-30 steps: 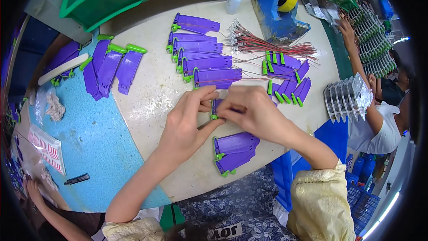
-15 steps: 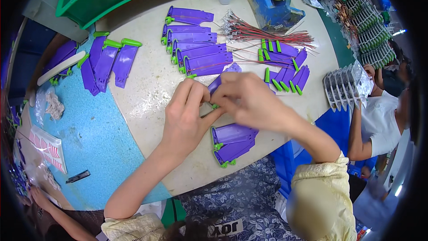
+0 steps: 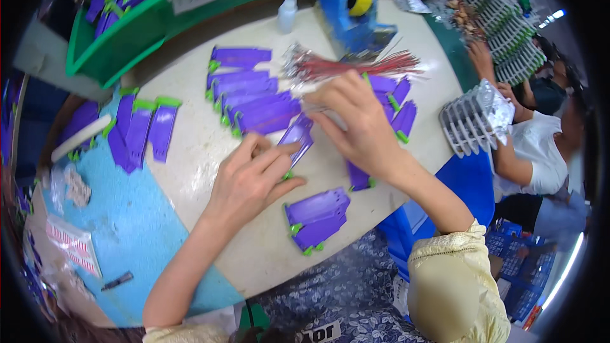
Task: The person assembles small purple plastic firework casings by inserting red and silver sticks into them. They apply glue from a small bottle to the casings and wipe excess with a tissue. The person organizes the casings on the table and places finished units into a green bin.
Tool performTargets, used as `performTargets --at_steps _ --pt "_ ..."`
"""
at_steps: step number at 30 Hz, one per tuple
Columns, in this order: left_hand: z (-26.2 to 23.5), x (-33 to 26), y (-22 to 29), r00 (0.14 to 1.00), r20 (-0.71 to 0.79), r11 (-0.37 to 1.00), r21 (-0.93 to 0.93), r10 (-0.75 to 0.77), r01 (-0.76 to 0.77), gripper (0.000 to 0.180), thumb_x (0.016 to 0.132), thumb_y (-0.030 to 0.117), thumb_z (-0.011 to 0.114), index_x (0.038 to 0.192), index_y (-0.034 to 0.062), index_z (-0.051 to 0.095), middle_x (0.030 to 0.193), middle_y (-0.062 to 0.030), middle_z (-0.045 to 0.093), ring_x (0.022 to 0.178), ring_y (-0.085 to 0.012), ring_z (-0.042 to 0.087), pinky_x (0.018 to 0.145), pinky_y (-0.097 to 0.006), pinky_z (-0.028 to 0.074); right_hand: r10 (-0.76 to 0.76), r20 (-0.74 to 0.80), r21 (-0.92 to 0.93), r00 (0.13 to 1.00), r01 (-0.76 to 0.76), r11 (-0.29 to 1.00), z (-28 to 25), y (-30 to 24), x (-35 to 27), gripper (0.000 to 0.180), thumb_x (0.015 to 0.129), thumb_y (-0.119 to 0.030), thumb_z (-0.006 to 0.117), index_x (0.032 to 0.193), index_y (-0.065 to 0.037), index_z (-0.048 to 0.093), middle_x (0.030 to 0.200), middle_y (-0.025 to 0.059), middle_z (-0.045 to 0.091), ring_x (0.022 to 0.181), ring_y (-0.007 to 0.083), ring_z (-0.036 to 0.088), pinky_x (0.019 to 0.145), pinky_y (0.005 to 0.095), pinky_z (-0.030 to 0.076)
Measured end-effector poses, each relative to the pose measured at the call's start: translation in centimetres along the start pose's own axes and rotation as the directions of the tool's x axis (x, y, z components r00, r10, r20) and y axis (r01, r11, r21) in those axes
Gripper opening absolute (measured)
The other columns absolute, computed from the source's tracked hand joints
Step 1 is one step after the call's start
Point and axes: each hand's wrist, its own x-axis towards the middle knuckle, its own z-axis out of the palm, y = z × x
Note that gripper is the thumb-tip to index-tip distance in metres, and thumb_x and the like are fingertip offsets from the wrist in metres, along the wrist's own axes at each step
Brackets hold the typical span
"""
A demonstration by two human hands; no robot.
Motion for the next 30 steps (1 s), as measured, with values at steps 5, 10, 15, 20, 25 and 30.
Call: performTargets --at_steps 5,10,15,20,25,30 --pt "0.1 0.0 0.1 0.999 -0.035 0.999 -0.028 -0.037 0.036 0.032 0.066 0.022 0.087 0.070 0.0042 0.061 0.108 -0.0019 0.074 0.083 -0.0214 0.058 0.065 -0.030 0.052 0.662 -0.046 -0.077 0.748 -0.663 0.744 -6.3 7.7 5.6 0.025 0.087 -0.023 0.074 0.089 0.002 0.071 0.078 0.0128 0.064 0.068 0.0206 0.062 0.062 0.0344 0.048" --pt "0.4 0.6 0.2 0.999 -0.018 0.996 -0.077 -0.041 0.039 0.034 0.063 0.021 0.089 0.068 0.0029 0.061 0.105 -0.0039 0.075 0.082 -0.0231 0.058 0.065 -0.032 0.051 0.807 0.276 0.677 0.522 -0.702 0.223 -6.9 9.9 4.5 0.022 0.081 -0.021 0.075 0.078 0.001 0.071 0.062 0.0026 0.057 0.052 0.0130 0.046 0.052 0.0294 0.042" --pt "-0.1 0.5 0.5 0.993 0.023 0.990 -0.084 -0.114 0.115 0.045 0.060 0.021 0.092 0.095 0.0020 0.072 0.102 -0.0074 0.076 0.085 -0.0252 0.059 0.071 -0.034 0.052 0.735 0.313 0.143 0.601 -0.795 0.589 -7.2 10.2 4.2 0.020 0.079 -0.017 0.071 0.067 -0.002 0.066 0.057 -0.0012 0.051 0.049 0.0062 0.039 0.047 0.0252 0.029" --pt "-0.4 0.3 0.1 0.982 -0.015 0.966 -0.180 -0.189 0.184 0.077 0.064 0.017 0.092 0.131 0.0011 0.057 0.106 -0.0101 0.074 0.090 -0.0286 0.062 0.081 -0.037 0.053 0.460 0.611 0.503 0.645 -0.764 0.404 -4.6 0.3 -0.7 0.014 0.091 -0.017 0.071 0.092 -0.004 0.077 0.073 -0.0025 0.064 0.057 0.0031 0.045 0.048 0.0224 0.029" --pt "0.4 -0.2 -0.2 0.980 -0.003 0.960 -0.202 -0.200 0.196 0.084 0.066 0.016 0.088 0.140 0.0039 0.049 0.106 -0.0083 0.072 0.095 -0.0278 0.060 0.087 -0.039 0.050 0.290 0.638 0.418 0.713 -0.638 0.647 -0.1 -3.0 -3.6 0.024 0.093 -0.012 0.067 0.114 -0.003 0.075 0.080 0.0090 0.067 0.064 0.0119 0.055 0.056 0.0314 0.043" --pt "1.4 -1.9 1.6 0.965 -0.223 0.991 -0.020 -0.135 0.134 0.028 0.070 0.011 0.085 0.091 -0.0014 0.072 0.104 -0.0117 0.064 0.084 -0.0256 0.063 0.066 -0.034 0.054 0.263 0.494 0.340 0.829 -0.462 0.819 0.4 -3.5 -4.1 0.025 0.088 -0.006 0.067 0.112 -0.002 0.074 0.078 0.0105 0.063 0.062 0.0231 0.059 0.057 0.0357 0.047"
